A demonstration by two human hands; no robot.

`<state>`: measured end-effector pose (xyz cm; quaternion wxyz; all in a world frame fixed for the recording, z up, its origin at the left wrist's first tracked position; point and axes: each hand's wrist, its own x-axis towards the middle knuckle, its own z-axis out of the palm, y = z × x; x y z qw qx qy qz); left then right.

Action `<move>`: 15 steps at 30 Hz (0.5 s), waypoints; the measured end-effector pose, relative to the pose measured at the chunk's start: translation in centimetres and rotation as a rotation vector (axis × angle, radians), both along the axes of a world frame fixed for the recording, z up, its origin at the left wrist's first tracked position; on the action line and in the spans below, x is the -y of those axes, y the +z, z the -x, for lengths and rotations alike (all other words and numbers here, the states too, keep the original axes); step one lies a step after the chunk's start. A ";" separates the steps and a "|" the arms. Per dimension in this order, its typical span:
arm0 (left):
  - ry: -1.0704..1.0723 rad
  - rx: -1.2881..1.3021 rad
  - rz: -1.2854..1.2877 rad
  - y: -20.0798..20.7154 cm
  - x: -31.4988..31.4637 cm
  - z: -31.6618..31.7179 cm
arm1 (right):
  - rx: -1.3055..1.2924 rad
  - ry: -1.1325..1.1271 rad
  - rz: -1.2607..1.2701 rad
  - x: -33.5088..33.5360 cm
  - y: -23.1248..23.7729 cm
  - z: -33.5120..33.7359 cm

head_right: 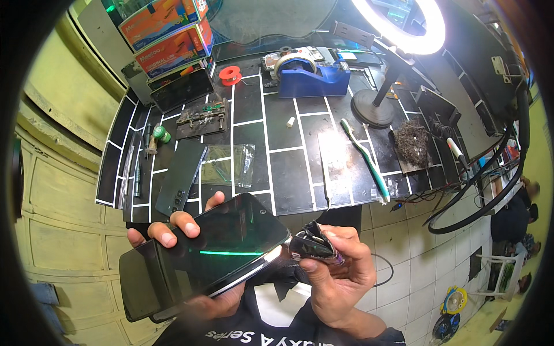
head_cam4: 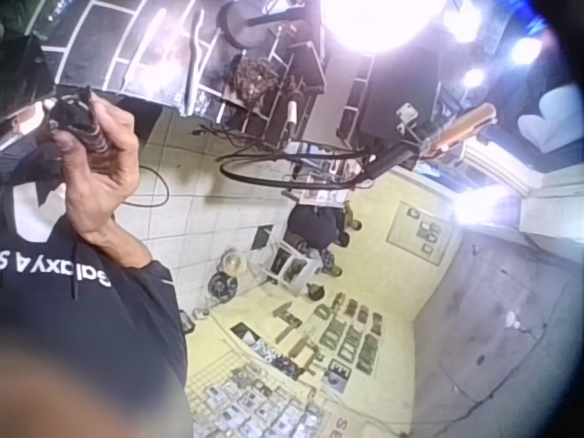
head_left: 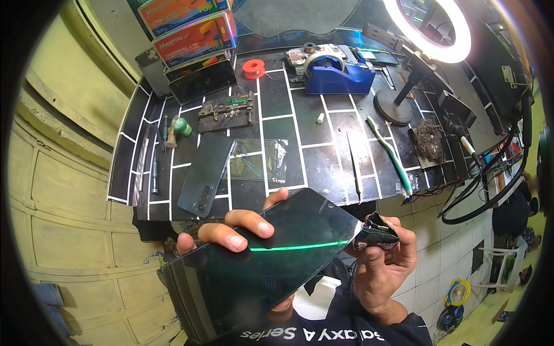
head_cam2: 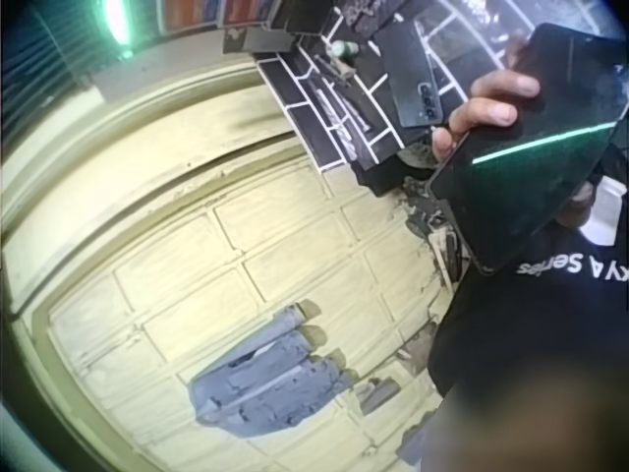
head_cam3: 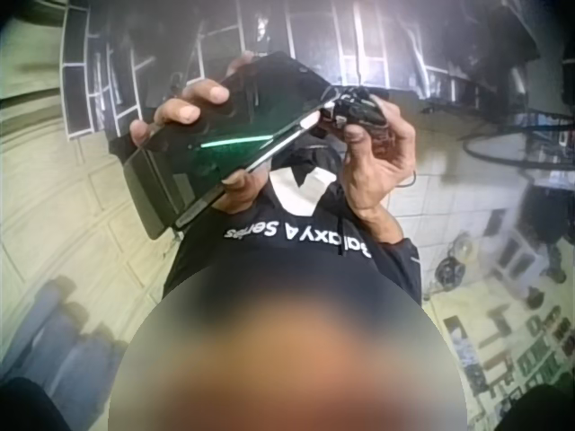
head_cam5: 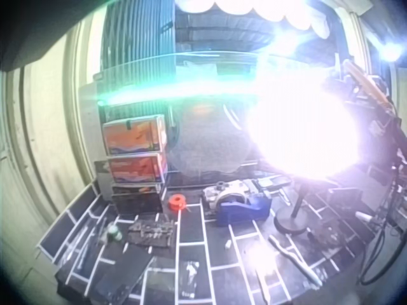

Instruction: The person applies adhesive from a small tube along the edges of a disassembled smartphone. They hold the phone with one hand and squeeze the tube with the other, moving along the perimeter to coat the frame. The phone remains open during the process.

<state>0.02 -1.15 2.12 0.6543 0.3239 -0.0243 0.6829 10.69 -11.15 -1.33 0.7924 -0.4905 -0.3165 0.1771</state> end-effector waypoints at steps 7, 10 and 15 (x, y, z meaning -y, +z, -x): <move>-0.039 -0.041 0.023 -0.8 -0.2 0.4 | -0.037 0.027 -0.050 0.1 0.3 0.0; -0.098 -0.086 -0.072 -1.5 -1.1 1.3 | -0.064 0.062 -0.082 0.1 0.4 0.0; -0.053 -0.064 -0.084 -1.1 -0.8 0.8 | 0.062 -0.016 0.015 0.1 -0.1 -0.1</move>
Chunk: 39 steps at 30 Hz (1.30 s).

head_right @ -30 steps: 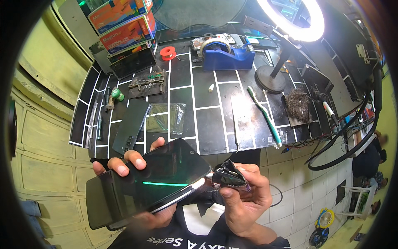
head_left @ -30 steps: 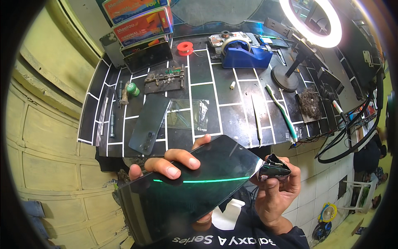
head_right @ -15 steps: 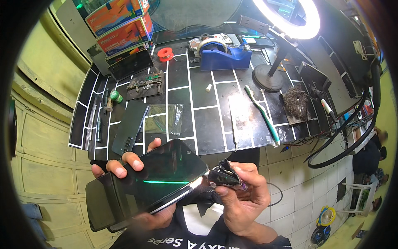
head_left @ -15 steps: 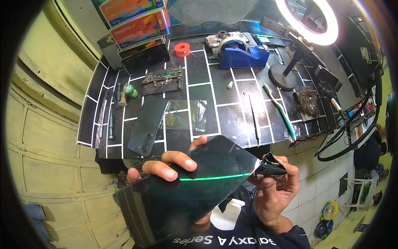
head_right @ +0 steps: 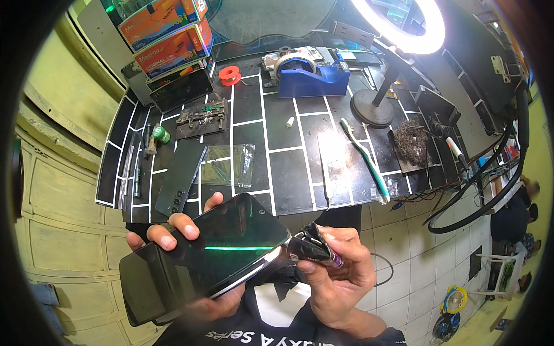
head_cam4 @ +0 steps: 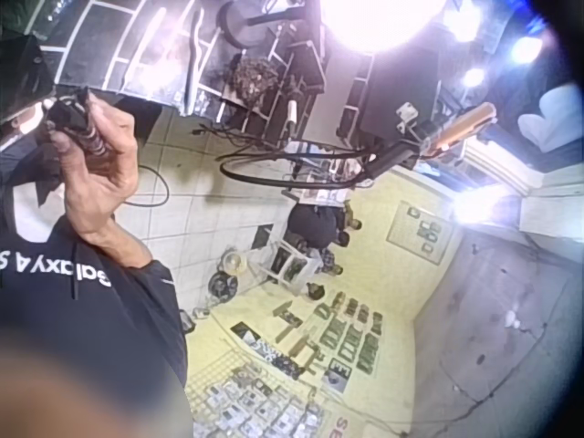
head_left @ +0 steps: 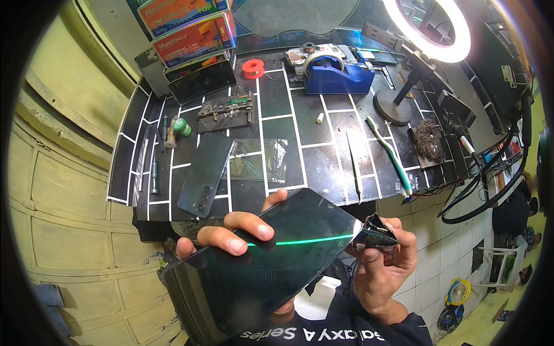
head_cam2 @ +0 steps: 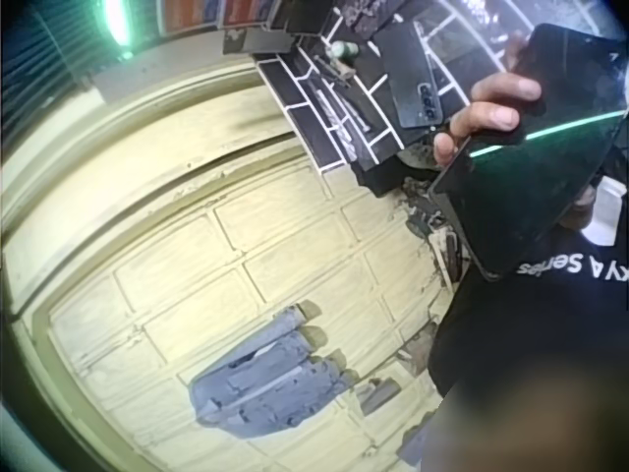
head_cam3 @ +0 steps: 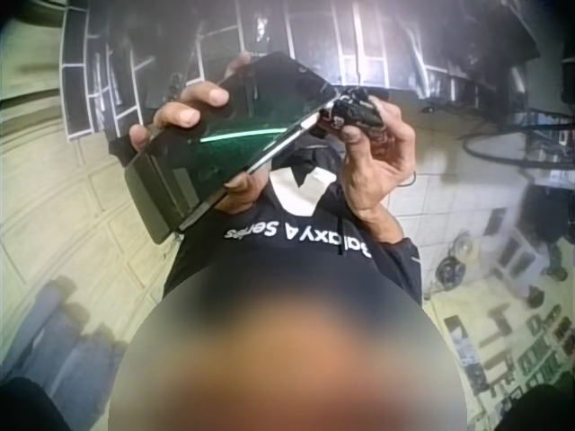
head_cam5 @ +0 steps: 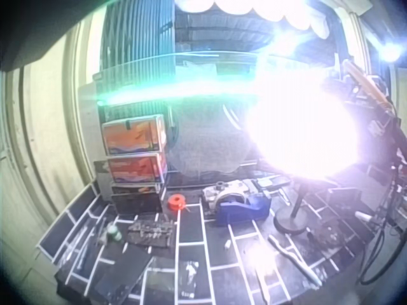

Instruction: The person applies adhesive from a small tube along the edges of a disassembled smartphone. They hold the phone with one hand and squeeze the tube with the other, moving along the perimeter to coat the frame. The phone remains open during the process.

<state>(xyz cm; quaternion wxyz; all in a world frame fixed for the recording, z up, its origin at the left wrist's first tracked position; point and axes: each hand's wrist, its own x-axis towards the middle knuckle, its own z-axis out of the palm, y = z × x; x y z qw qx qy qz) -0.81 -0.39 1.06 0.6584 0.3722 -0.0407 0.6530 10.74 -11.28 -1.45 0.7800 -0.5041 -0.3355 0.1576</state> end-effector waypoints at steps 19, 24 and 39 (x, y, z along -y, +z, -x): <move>0.086 0.008 0.035 0.6 0.8 -0.2 | 0.054 0.038 -0.078 0.2 0.7 -0.1; 0.081 0.010 0.105 0.9 1.1 -0.2 | 0.079 0.042 -0.070 0.2 0.7 0.0; 0.067 0.002 0.090 0.4 1.3 0.0 | 0.142 0.040 -0.048 0.3 1.2 -0.1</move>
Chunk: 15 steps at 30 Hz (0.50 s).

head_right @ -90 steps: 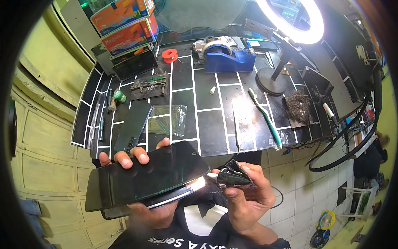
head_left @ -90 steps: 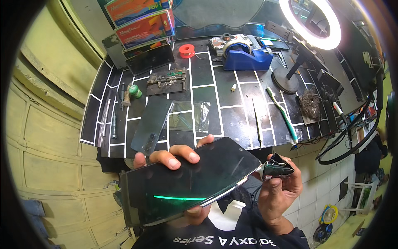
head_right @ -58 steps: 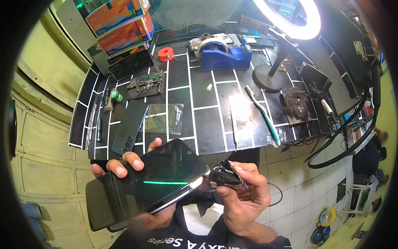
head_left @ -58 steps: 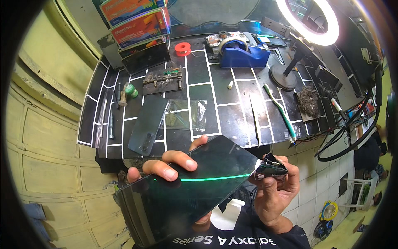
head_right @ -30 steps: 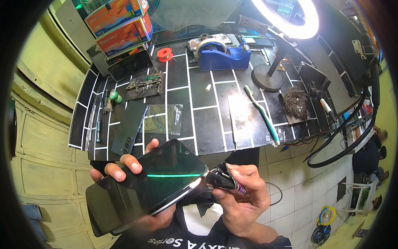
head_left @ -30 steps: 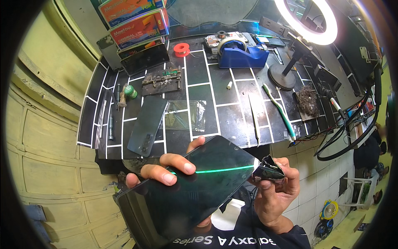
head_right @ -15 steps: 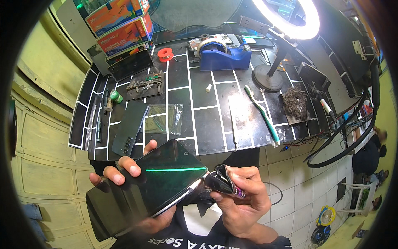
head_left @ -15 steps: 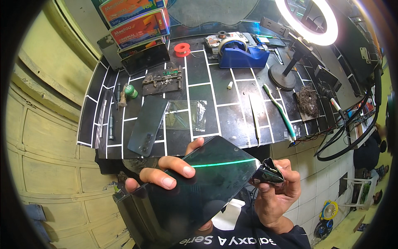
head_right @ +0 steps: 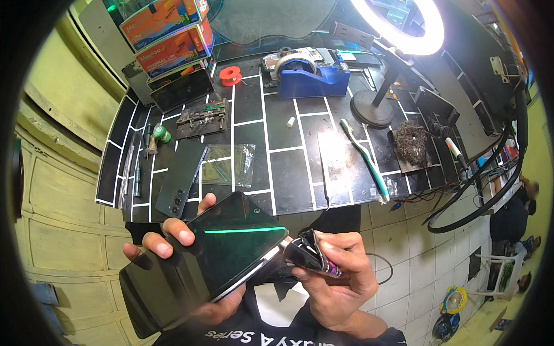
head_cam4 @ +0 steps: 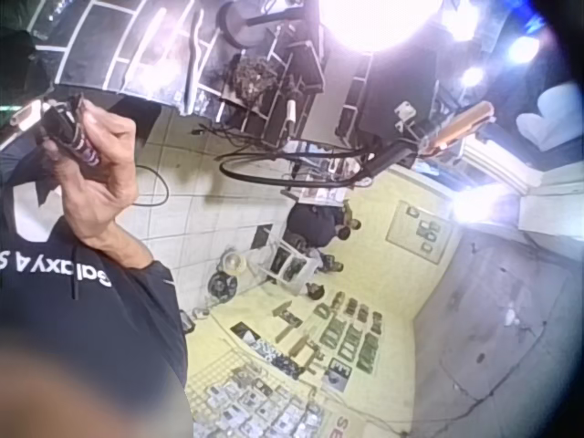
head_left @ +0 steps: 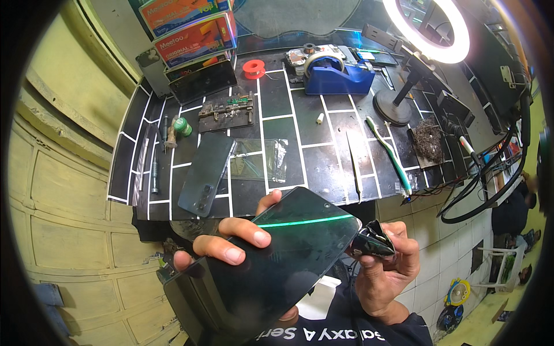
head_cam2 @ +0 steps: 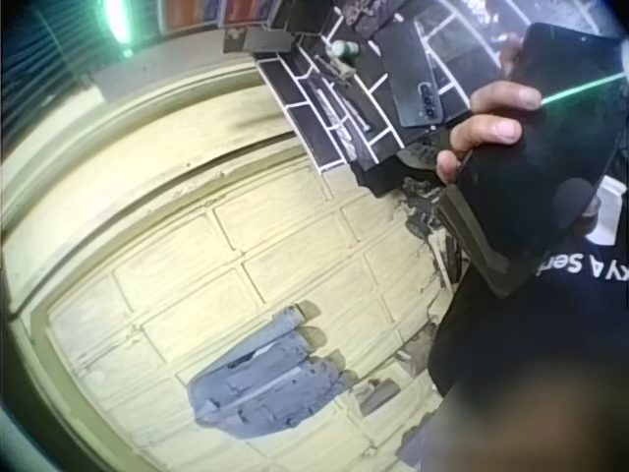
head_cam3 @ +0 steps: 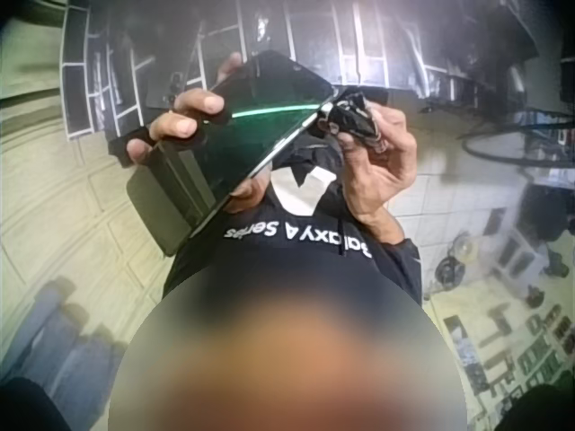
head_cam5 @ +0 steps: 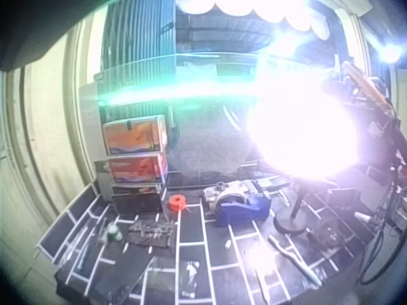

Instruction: The person applies adhesive from a small tube along the edges of a disassembled smartphone. They hold the phone with one hand and squeeze the tube with the other, moving along the perimeter to coat the frame. The phone remains open during the process.

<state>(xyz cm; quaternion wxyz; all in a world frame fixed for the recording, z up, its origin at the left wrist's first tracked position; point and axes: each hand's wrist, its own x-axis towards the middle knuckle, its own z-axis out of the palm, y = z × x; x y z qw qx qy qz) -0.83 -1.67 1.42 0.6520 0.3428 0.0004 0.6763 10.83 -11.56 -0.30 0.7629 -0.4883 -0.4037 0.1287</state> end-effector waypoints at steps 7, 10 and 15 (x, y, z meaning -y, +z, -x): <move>-0.071 -0.036 -0.041 -0.5 -0.6 0.8 | 0.015 0.001 0.007 0.1 0.0 0.0; -0.014 -0.027 0.007 -0.2 0.0 0.5 | 0.021 -0.014 0.012 0.1 0.0 0.1; 0.061 -0.010 0.058 -0.2 0.5 0.0 | 0.024 -0.023 0.013 0.1 0.2 0.1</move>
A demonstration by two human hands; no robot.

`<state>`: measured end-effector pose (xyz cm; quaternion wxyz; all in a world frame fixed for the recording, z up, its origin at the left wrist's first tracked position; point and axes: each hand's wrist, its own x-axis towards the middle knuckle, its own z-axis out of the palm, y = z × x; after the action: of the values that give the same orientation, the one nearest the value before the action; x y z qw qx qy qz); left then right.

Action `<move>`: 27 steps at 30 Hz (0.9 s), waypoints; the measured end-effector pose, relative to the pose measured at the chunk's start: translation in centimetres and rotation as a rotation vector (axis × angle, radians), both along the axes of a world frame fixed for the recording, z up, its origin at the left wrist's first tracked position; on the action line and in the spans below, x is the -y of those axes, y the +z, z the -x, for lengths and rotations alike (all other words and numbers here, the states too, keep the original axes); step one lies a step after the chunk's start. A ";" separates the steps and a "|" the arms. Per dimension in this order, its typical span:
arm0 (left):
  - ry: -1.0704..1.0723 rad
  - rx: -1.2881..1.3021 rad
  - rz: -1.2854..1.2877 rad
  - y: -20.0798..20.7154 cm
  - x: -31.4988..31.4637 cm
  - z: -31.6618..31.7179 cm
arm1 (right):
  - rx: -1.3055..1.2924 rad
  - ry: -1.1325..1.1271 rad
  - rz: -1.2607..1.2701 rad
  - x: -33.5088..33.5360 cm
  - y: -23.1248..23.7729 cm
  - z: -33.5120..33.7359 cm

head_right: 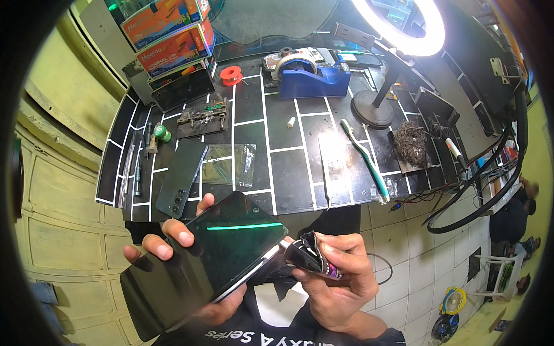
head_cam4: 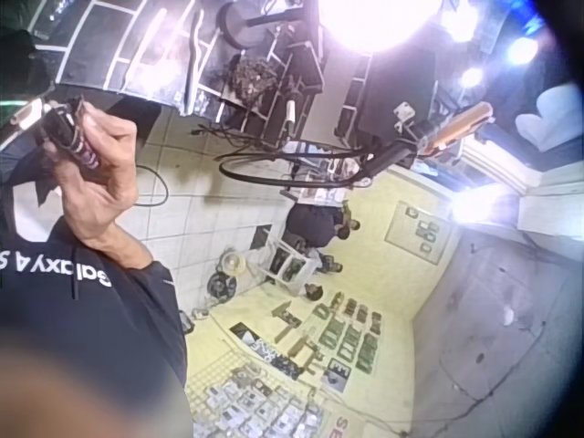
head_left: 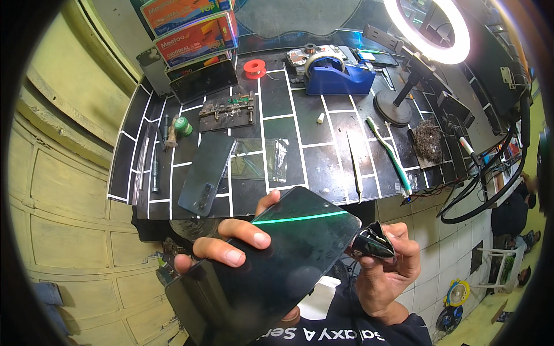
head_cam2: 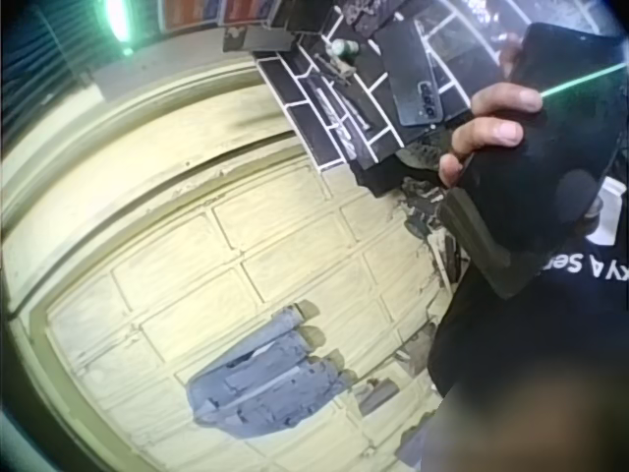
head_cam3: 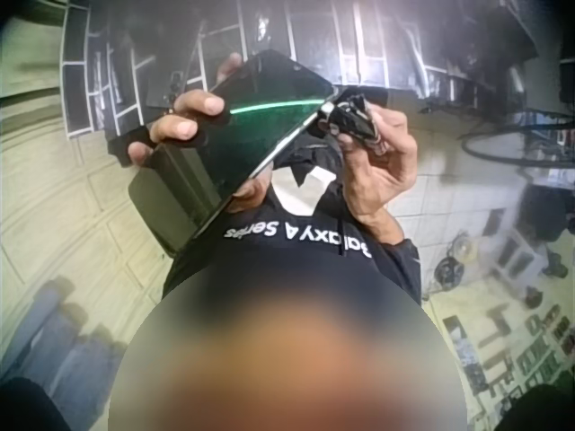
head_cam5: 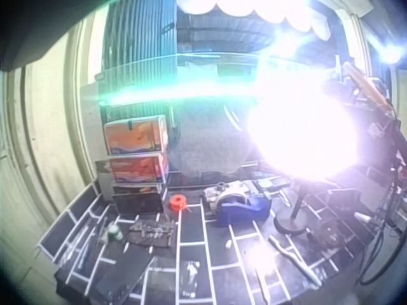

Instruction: The person applies adhesive from a small tube along the edges of a disassembled smartphone. They hold the phone with one hand and squeeze the tube with the other, moving along the perimeter to coat the frame. The phone remains open during the process.

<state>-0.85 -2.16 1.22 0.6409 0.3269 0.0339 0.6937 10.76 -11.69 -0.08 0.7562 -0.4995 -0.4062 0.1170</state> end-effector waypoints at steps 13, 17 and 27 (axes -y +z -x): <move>0.101 -0.023 -0.078 -0.8 0.1 -0.3 | 0.007 0.001 0.015 0.2 0.1 0.0; 0.131 -0.027 -0.091 -1.1 0.3 -0.5 | 0.024 0.005 0.024 0.3 0.1 -0.1; 0.149 -0.031 -0.115 -1.1 0.0 -0.4 | 0.001 -0.005 0.015 0.1 0.1 0.0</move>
<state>-0.41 -2.12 0.14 0.5670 0.3702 0.0282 0.7353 10.73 -11.80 0.04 0.7524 -0.5062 -0.4046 0.1180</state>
